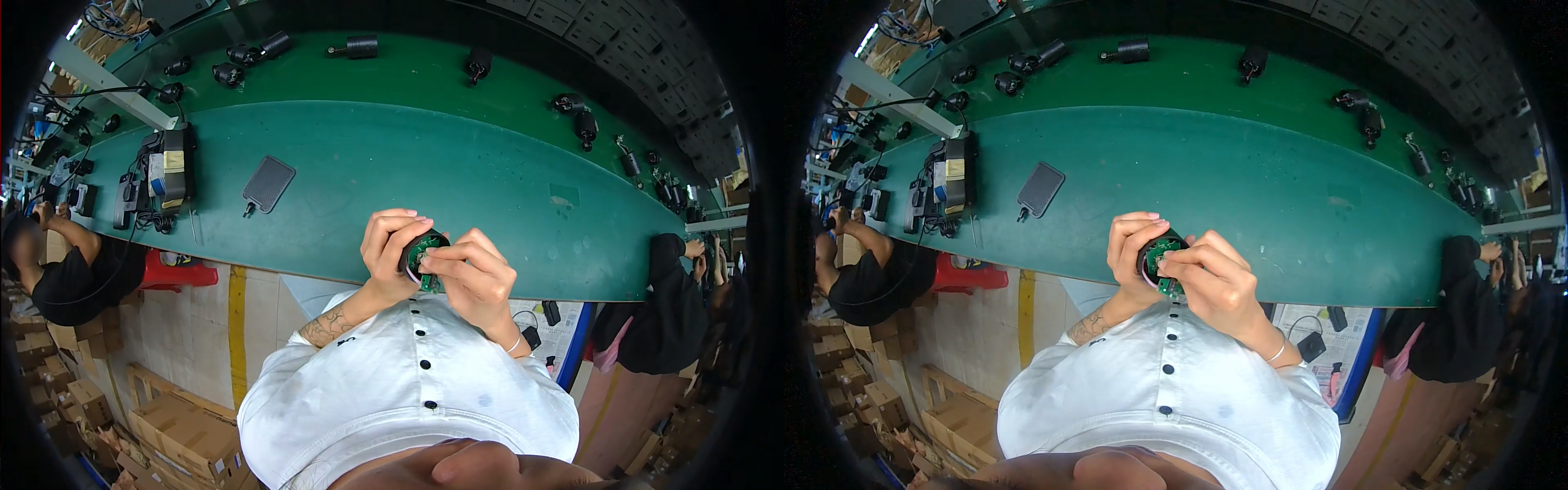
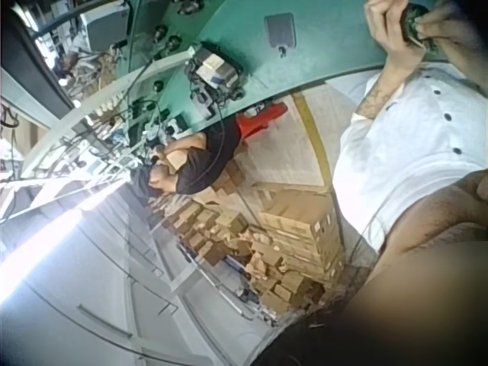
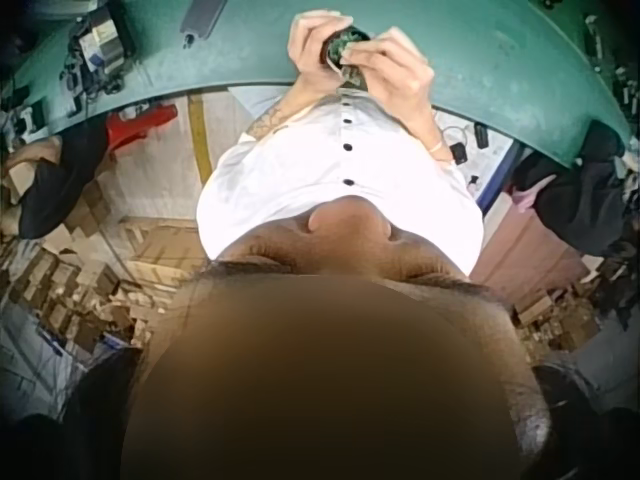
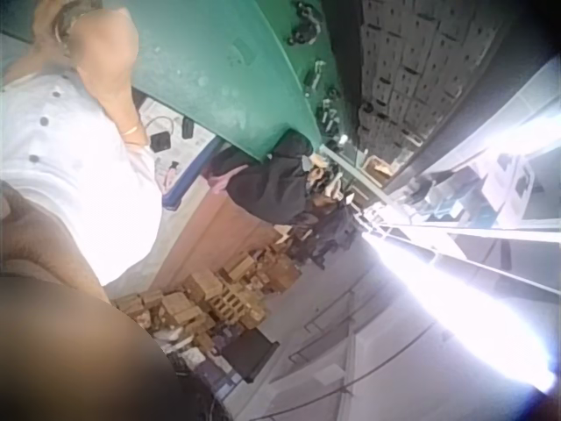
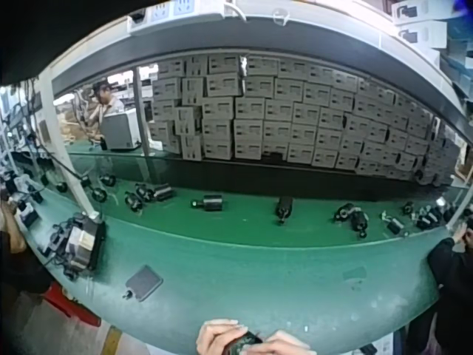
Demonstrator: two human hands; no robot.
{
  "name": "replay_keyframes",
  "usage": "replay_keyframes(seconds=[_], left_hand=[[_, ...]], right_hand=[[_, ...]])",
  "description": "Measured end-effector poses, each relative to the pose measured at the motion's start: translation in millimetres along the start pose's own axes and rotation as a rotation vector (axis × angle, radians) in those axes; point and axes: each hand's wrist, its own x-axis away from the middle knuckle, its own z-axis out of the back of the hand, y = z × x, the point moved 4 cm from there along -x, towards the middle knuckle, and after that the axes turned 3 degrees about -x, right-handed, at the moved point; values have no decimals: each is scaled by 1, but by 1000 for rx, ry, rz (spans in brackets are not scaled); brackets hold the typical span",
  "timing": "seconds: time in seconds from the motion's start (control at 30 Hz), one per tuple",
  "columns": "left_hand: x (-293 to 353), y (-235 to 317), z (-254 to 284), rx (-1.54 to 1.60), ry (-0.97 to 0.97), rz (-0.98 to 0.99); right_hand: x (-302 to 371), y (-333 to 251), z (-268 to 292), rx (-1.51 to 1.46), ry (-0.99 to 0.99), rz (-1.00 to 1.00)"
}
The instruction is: Assembling electronic camera modules by fitting internal components into plastic housings.
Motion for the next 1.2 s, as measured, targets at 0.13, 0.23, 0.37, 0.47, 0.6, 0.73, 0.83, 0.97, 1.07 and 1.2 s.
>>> replay_keyframes(seconds=[0.13,0.23,0.37,0.47,0.6,0.73,0.83,0.97,1.07,1.2], left_hand=[[-1,3,1,-65,-8,-81],[-3,4,1,-35,-44,-44],[-7,7,1,-28,-115,13],[-8,8,1,-33,-173,57],[-7,7,3,-71,-254,184],[-8,6,3,-56,-244,184],[-7,3,5,-52,-243,162],[-8,3,6,-53,-245,94],[-14,9,10,-73,-65,14],[-15,11,14,-155,-76,-20]], right_hand=[[0,-3,-2,68,-37,38],[-2,-5,0,49,-48,-75],[-1,1,2,-5,-46,-185],[-1,9,3,-53,-42,-254],[-1,19,2,-144,-14,-342],[4,13,-4,-22,19,-181],[2,9,-4,32,49,-155],[-8,6,2,70,101,-238],[-17,10,0,-32,8,-301],[-14,17,-3,-101,-44,-314]])
